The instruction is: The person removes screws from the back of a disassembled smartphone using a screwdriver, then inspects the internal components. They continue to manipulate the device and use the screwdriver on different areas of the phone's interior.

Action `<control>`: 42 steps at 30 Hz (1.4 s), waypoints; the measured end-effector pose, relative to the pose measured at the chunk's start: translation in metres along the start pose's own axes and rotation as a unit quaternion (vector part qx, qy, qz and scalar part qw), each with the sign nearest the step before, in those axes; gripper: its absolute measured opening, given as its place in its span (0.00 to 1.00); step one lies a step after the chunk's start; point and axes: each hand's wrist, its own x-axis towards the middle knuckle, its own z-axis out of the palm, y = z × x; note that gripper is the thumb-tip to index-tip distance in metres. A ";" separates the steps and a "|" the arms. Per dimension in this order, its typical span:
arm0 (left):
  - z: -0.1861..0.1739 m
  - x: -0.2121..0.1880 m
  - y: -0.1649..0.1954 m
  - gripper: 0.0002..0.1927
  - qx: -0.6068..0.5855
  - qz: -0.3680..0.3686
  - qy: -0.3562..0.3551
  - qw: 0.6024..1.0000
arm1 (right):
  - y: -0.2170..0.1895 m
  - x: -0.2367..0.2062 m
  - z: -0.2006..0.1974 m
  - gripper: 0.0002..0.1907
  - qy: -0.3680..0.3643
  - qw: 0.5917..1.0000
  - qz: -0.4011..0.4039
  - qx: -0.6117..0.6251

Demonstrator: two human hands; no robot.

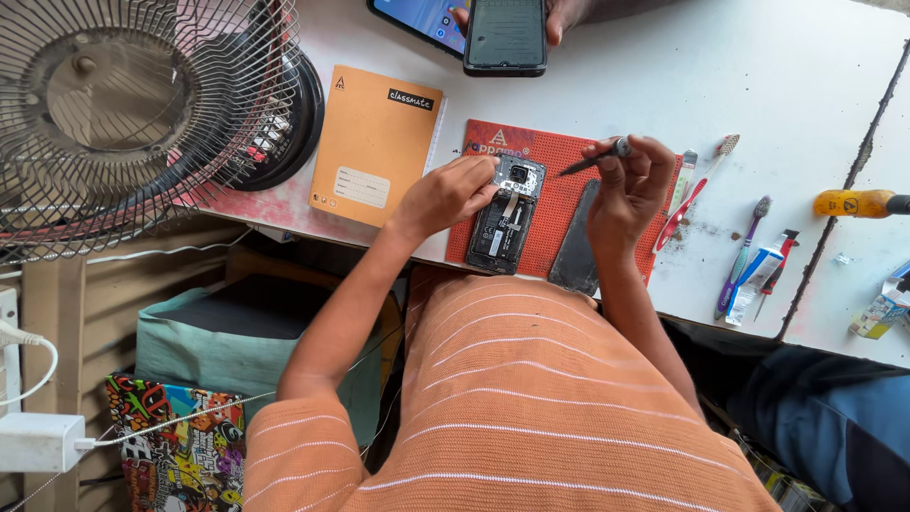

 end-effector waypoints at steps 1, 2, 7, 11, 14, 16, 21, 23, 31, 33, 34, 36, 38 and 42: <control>0.004 -0.002 0.001 0.11 -0.003 -0.006 0.009 1.000 | 0.000 -0.001 -0.006 0.13 0.008 1.000 0.021 -0.004; 0.007 -0.003 0.002 0.11 -0.006 -0.011 0.017 1.000 | -0.001 -0.001 -0.010 0.12 0.016 0.999 0.042 -0.008; 0.023 -0.012 0.014 0.11 -0.075 -0.149 0.081 0.983 | -0.007 -0.010 -0.023 0.16 -0.048 0.924 0.285 -0.249; 0.035 -0.009 0.027 0.10 -0.229 -0.319 0.168 0.904 | -0.004 -0.027 -0.016 0.18 -0.063 0.887 0.354 -0.289; 0.040 -0.004 0.029 0.10 -0.289 -0.365 0.209 0.860 | 0.002 -0.031 -0.011 0.16 -0.069 0.902 0.332 -0.266; 0.040 -0.003 0.026 0.11 -0.304 -0.380 0.218 0.846 | 0.005 -0.030 -0.008 0.15 -0.063 0.894 0.337 -0.288; 0.044 0.000 0.023 0.13 -0.317 -0.395 0.210 0.836 | 0.007 -0.022 -0.005 0.14 -0.067 0.892 0.333 -0.298; 0.044 0.000 0.023 0.13 -0.324 -0.389 0.214 0.835 | 0.007 -0.021 -0.004 0.15 -0.073 0.888 0.339 -0.303; 0.042 -0.001 0.024 0.11 -0.319 -0.412 0.196 0.831 | 0.007 -0.018 0.001 0.14 -0.075 0.886 0.347 -0.298; 0.041 -0.002 0.025 0.10 -0.313 -0.417 0.187 0.833 | 0.007 -0.019 0.000 0.14 -0.075 0.884 0.351 -0.300; 0.041 -0.002 0.025 0.10 -0.314 -0.418 0.187 0.831 | 0.007 -0.019 0.000 0.14 -0.075 0.882 0.356 -0.299; 0.041 -0.004 0.026 0.10 -0.318 -0.422 0.186 0.828 | 0.008 -0.021 -0.001 0.14 -0.077 0.881 0.360 -0.296; 0.041 -0.007 0.027 0.10 -0.314 -0.421 0.186 0.830 | 0.009 -0.023 -0.002 0.14 -0.082 0.885 0.354 -0.291; 0.043 -0.012 0.028 0.10 -0.308 -0.430 0.182 0.829 | 0.012 -0.026 -0.003 0.13 -0.097 0.877 0.351 -0.312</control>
